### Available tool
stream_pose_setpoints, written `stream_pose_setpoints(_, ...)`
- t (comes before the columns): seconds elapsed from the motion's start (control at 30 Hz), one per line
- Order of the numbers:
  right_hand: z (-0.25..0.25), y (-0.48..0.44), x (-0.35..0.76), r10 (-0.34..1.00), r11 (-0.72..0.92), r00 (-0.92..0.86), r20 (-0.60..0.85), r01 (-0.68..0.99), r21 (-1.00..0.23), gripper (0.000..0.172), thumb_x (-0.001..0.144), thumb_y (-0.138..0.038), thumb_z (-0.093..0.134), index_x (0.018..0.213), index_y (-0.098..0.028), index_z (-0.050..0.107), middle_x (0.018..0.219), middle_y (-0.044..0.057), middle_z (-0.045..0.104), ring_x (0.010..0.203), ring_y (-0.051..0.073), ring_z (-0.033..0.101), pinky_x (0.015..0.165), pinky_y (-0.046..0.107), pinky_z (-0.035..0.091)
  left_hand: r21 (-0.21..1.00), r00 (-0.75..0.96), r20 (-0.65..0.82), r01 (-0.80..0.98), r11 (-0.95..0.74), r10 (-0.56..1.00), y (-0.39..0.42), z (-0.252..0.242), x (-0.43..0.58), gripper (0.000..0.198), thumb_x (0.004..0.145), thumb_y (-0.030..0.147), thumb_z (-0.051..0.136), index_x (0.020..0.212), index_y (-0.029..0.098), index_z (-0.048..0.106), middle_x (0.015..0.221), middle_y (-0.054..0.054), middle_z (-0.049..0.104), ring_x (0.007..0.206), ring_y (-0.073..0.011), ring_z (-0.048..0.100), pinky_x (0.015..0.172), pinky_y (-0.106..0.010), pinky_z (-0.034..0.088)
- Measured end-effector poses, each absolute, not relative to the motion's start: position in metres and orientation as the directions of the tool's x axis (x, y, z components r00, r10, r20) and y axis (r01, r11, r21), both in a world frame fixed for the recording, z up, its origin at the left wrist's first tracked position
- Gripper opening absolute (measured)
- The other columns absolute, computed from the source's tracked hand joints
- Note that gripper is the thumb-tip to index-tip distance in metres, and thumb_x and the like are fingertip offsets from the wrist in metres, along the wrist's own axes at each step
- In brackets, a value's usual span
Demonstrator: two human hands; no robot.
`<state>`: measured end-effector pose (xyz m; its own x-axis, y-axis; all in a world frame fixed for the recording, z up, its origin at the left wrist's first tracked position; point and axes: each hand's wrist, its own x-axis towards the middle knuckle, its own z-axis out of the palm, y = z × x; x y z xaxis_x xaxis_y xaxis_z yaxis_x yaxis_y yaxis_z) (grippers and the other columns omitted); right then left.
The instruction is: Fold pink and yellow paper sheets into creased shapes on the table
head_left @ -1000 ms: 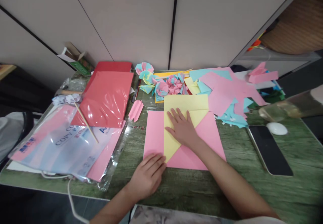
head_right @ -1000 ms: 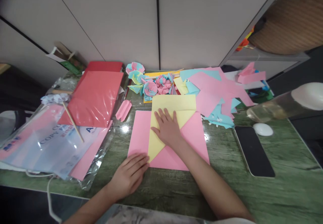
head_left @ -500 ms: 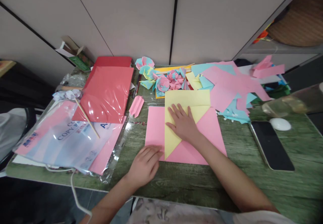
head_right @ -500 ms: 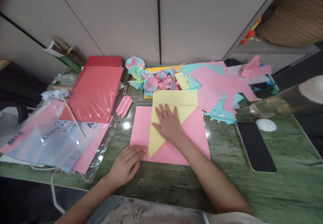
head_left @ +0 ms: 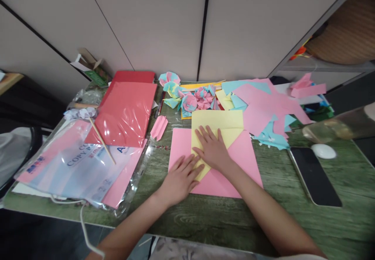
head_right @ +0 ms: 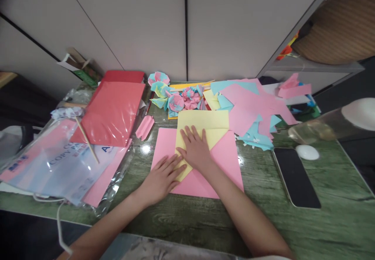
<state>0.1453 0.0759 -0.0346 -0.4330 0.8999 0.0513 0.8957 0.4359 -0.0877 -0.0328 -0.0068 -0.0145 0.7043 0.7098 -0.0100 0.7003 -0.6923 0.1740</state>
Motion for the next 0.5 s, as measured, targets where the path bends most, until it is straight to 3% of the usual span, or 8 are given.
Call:
stream_pose_setpoints(0.23,-0.0326,0.0753,0.1452,0.898,0.439,-0.436,0.057,0.894,-0.087,0.063,0.091,-0.053,0.025,0.144,-0.019,0.025,0.151,0.008,0.023,0.139,0.03,0.015,0.109,0.058,0.007,0.174,0.721,-0.022,0.685,-0.708,0.693,-0.0027,-0.0114,-0.0372,0.054,0.093,0.05,0.031,0.141,0.025,0.029,0.148,-0.005,0.032,0.138,-0.0223,0.022,0.112,-0.048,0.01)
stream_pose_setpoints(0.5,-0.0333,0.0762,0.1453,0.897,0.442,-0.439,0.048,0.891,-0.103,0.064,0.091,-0.053,0.026,0.144,-0.018,0.025,0.151,0.009,0.023,0.139,0.031,0.015,0.108,0.059,0.007,0.182,0.714,-0.008,0.69,-0.701,0.7,-0.0025,-0.0136,-0.0368,0.054,0.092,0.051,0.033,0.14,0.026,0.031,0.148,-0.006,0.032,0.137,-0.0227,0.025,0.111,-0.05,0.012)
